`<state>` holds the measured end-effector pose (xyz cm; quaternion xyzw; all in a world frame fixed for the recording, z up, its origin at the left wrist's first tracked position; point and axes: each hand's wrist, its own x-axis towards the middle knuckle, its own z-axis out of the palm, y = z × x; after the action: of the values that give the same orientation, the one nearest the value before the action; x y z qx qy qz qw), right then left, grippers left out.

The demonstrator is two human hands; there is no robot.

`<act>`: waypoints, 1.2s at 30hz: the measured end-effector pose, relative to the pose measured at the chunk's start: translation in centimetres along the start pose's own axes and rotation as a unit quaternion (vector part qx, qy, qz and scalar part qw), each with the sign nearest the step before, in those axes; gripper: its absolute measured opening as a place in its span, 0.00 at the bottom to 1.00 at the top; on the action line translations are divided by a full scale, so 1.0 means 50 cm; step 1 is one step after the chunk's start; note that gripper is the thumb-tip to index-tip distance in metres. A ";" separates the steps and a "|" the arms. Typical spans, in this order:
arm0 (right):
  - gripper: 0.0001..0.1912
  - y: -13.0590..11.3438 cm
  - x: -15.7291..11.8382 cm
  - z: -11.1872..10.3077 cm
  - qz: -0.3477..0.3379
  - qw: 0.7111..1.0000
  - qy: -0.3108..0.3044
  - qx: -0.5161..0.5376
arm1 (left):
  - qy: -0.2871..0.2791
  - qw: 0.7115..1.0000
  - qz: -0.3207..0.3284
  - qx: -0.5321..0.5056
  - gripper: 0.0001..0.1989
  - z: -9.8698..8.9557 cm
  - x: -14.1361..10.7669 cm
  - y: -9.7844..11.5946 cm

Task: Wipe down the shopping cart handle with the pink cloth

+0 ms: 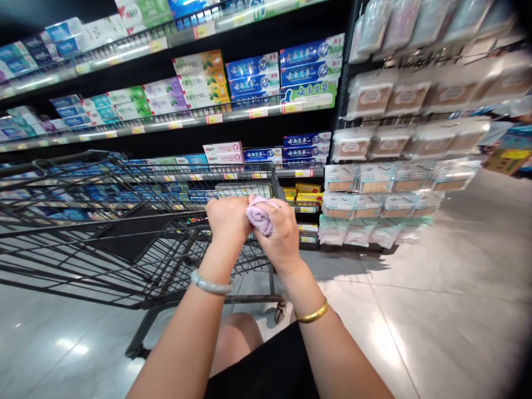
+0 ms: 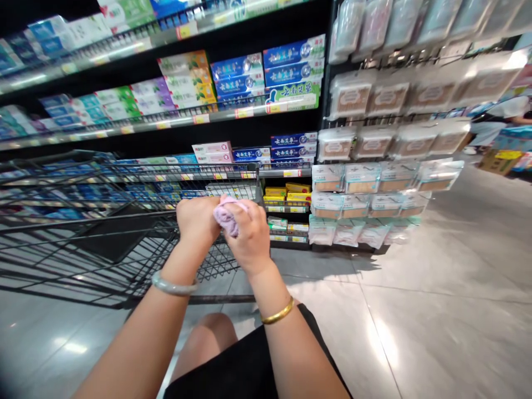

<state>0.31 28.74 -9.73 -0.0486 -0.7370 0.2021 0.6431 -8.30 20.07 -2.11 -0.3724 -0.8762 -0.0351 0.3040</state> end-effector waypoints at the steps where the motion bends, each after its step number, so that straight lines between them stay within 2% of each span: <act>1: 0.21 0.003 0.000 -0.001 0.007 1.000 0.013 0.003 | 0.007 1.000 0.002 0.000 0.33 0.000 0.000 0.000; 4: 0.21 0.016 0.001 -0.004 0.058 0.992 0.113 -0.024 | 0.030 1.000 0.002 -0.007 0.36 0.004 -0.002 0.000; 6: 0.22 0.017 -0.003 -0.001 0.063 0.988 0.134 -0.039 | 0.033 0.999 -0.005 -0.014 0.36 0.006 -0.003 0.001; 10: 0.21 0.014 -0.015 0.007 0.007 0.999 0.052 -0.008 | 0.021 0.999 -0.007 -0.026 0.36 0.009 -0.002 0.001; 11: 0.21 0.018 -0.016 0.005 0.000 0.999 0.047 -0.006 | 0.024 0.999 -0.004 -0.027 0.36 0.010 -0.002 0.001; 16: 0.21 0.043 -0.016 -0.008 0.051 0.988 0.130 -0.060 | 0.060 0.998 0.004 -0.027 0.37 0.019 -0.004 0.000; 22: 0.21 0.034 -0.029 -0.009 -0.001 0.998 0.029 -0.056 | 0.052 0.998 0.002 -0.034 0.38 0.020 -0.005 0.000; 26: 0.22 0.055 -0.030 -0.015 0.050 0.991 0.097 -0.081 | 0.047 0.998 -0.004 -0.034 0.38 0.017 -0.006 0.000; 28: 0.22 0.053 -0.037 -0.010 0.060 0.990 0.102 -0.080 | 0.045 0.998 -0.006 -0.034 0.38 0.017 -0.005 0.000; 33: 0.22 0.022 -0.059 0.011 -0.001 0.999 -0.029 -0.030 | 0.038 0.998 -0.011 -0.042 0.37 0.019 -0.003 -0.003; 36: 0.21 0.029 -0.060 0.007 0.009 0.999 -0.002 -0.041 | 0.040 0.998 -0.005 -0.038 0.37 0.018 -0.003 -0.002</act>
<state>0.20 28.98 -13.05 -0.0809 -0.7453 0.1775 0.6375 -8.75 20.16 -2.92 -0.3774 -0.8633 -0.0853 0.3242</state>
